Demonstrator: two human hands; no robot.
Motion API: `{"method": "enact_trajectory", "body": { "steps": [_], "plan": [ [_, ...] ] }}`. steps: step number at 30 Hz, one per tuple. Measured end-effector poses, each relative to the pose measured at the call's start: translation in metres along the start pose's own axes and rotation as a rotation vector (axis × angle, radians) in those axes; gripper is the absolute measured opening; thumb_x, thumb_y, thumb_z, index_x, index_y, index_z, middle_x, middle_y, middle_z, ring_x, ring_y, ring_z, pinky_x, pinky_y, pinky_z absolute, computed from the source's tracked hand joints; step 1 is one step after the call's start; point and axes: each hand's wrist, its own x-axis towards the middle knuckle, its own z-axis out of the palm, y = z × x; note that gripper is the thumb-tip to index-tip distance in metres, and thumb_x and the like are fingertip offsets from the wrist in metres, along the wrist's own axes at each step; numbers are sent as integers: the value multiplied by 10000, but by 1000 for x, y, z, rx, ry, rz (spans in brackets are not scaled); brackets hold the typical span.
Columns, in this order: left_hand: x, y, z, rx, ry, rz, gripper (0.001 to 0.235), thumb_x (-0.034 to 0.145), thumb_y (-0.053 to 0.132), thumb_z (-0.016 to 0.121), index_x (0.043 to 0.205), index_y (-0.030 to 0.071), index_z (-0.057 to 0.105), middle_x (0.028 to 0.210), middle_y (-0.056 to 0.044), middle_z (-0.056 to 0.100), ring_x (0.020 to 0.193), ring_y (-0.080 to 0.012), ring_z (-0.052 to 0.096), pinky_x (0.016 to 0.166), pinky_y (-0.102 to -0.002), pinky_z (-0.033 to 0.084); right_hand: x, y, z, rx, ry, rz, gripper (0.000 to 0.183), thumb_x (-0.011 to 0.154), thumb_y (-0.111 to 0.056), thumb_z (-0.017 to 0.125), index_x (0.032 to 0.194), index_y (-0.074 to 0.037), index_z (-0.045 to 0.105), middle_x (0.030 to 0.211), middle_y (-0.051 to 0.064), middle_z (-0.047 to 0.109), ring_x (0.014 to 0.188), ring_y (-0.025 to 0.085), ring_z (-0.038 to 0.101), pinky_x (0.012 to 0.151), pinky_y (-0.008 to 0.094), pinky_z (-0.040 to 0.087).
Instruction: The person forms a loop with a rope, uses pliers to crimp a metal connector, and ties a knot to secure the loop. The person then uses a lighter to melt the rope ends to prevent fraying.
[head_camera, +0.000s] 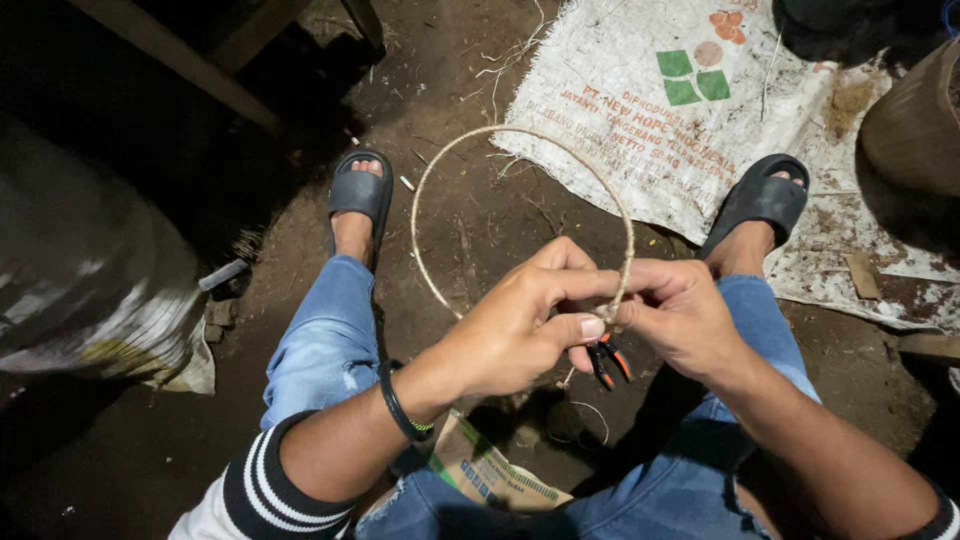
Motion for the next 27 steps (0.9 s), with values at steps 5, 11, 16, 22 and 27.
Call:
{"method": "enact_trajectory", "body": {
  "steps": [5,11,16,22,27],
  "plan": [
    [-1,-5,-2,16,-7,-29,378,957,-47,583,1319,17,668,1081,-79,511,764,-152,695,720,-264,593,-2,-7,4,47,-38,35,265,914,-77,733,1157,26,761,930,35,769,832,79,686,746,241,562],
    [5,-13,-7,-63,-4,-50,361,972,-37,592,1324,12,658,1107,-79,564,850,-169,705,723,-273,625,-6,-13,16,251,14,215,304,903,-134,688,1174,3,695,902,58,781,781,134,753,682,247,583],
    [7,-16,-8,-68,12,-58,383,970,-40,594,1340,26,666,1100,-83,584,949,-179,693,757,-293,664,-10,-8,15,291,32,221,236,949,-118,703,1138,21,725,898,49,729,739,91,642,632,220,497],
    [9,-10,-8,56,83,-81,429,938,-39,630,1350,75,671,1071,-85,651,809,-143,704,705,-263,621,-15,-14,24,50,107,121,142,955,-96,705,1001,31,746,868,24,757,740,59,629,633,211,504],
    [12,-8,-10,178,95,-92,433,936,-31,613,1349,87,672,1036,-66,680,708,-108,683,672,-253,598,-28,-45,36,-360,156,-4,144,899,-115,719,984,-2,749,777,-1,737,638,66,630,531,230,502]
  ]
}}
